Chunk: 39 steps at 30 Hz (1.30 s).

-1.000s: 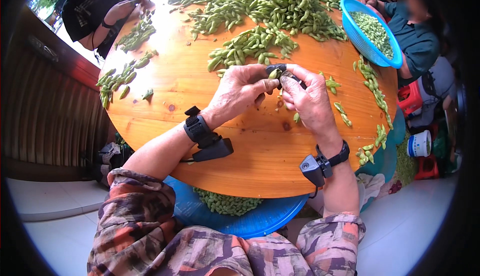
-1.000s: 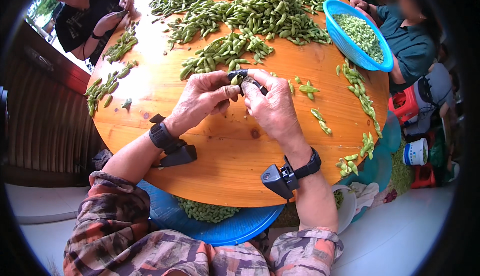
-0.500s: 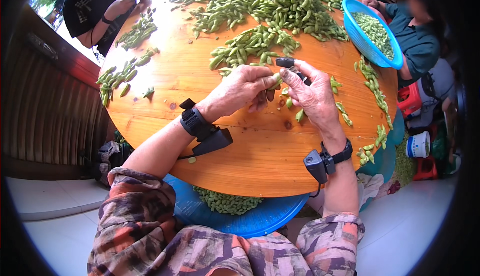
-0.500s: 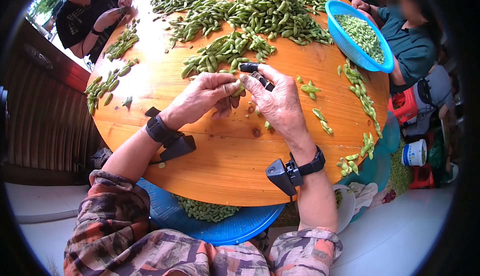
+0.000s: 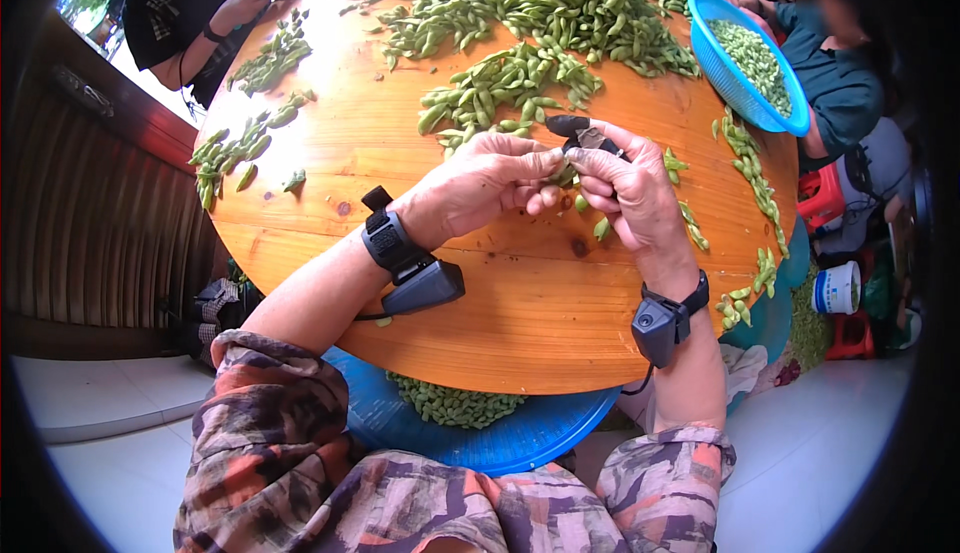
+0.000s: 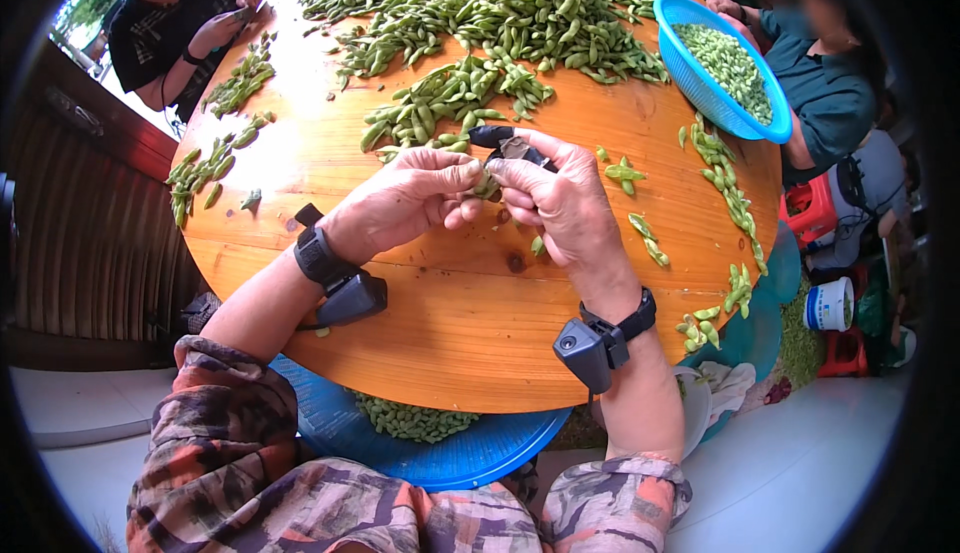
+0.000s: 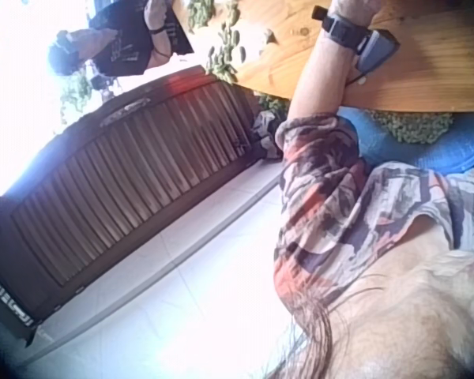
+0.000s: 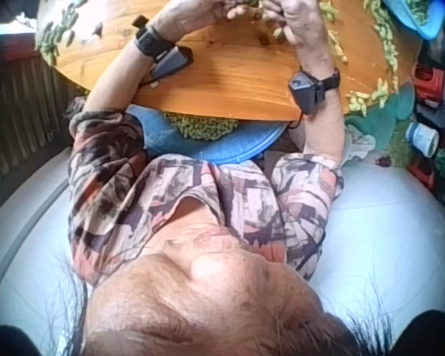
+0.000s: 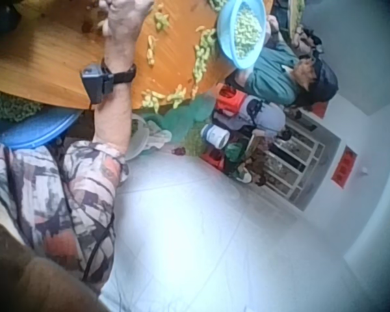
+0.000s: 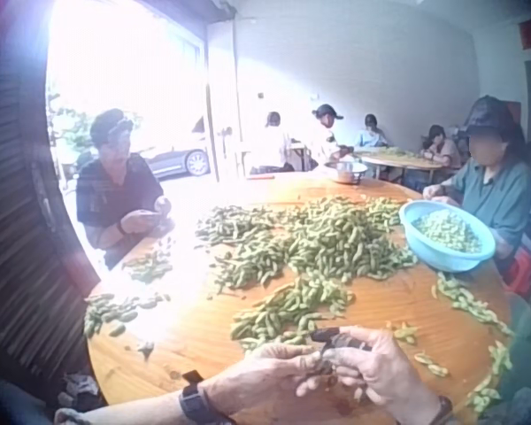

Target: Shelling and sorting green edamame pods at a table into basins.

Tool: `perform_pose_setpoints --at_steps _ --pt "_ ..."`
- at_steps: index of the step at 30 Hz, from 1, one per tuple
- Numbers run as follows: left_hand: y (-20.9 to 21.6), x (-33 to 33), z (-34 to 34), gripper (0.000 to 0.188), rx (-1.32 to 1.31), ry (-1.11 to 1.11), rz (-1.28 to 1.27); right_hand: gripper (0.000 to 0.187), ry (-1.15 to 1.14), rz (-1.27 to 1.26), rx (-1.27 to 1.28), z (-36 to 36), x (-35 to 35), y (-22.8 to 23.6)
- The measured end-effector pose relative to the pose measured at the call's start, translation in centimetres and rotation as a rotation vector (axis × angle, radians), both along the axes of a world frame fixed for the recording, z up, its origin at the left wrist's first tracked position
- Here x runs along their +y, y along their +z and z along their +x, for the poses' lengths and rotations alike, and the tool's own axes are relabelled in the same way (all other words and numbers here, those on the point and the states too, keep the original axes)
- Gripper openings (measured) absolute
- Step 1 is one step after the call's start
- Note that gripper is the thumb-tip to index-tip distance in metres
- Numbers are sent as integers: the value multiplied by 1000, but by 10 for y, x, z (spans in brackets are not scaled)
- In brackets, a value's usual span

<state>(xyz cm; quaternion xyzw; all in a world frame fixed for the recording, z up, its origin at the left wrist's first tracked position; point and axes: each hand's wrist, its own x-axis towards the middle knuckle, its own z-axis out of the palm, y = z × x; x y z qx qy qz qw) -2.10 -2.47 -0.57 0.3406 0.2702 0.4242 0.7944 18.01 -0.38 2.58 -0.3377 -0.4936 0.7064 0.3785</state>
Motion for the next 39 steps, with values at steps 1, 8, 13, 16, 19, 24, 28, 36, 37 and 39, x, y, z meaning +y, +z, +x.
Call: perform_pose_setpoints --at_steps 1,8,13,16,19,24,28,36,37,39 --pt "0 -1 2 17 -16 8 -9 31 6 -30 43 1 2 -1" --pt "4 -9 12 23 102 61 117 28 -160 122 -105 -10 -7 4" --pt "-4 -16 19 31 261 47 337 28 -202 187 -198 -14 -10 1" --pt "6 -25 25 32 297 150 199 29 -271 376 -352 -23 -15 1" --pt "0 -24 21 31 464 181 435 29 -278 435 -357 -23 -13 -6" --pt "-6 -19 20 26 150 122 59 29 -215 239 -219 -17 -10 0" --pt "-4 -8 10 25 76 58 2 28 -230 284 -239 -19 -13 3" --pt "28 -17 1 26 218 -114 256 22 -151 342 -362 25 19 7" --pt "33 -22 -2 27 288 -212 313 21 -146 465 -535 30 24 -2" --pt "61 -43 -2 31 616 -366 453 17 -222 735 -907 30 22 -5"
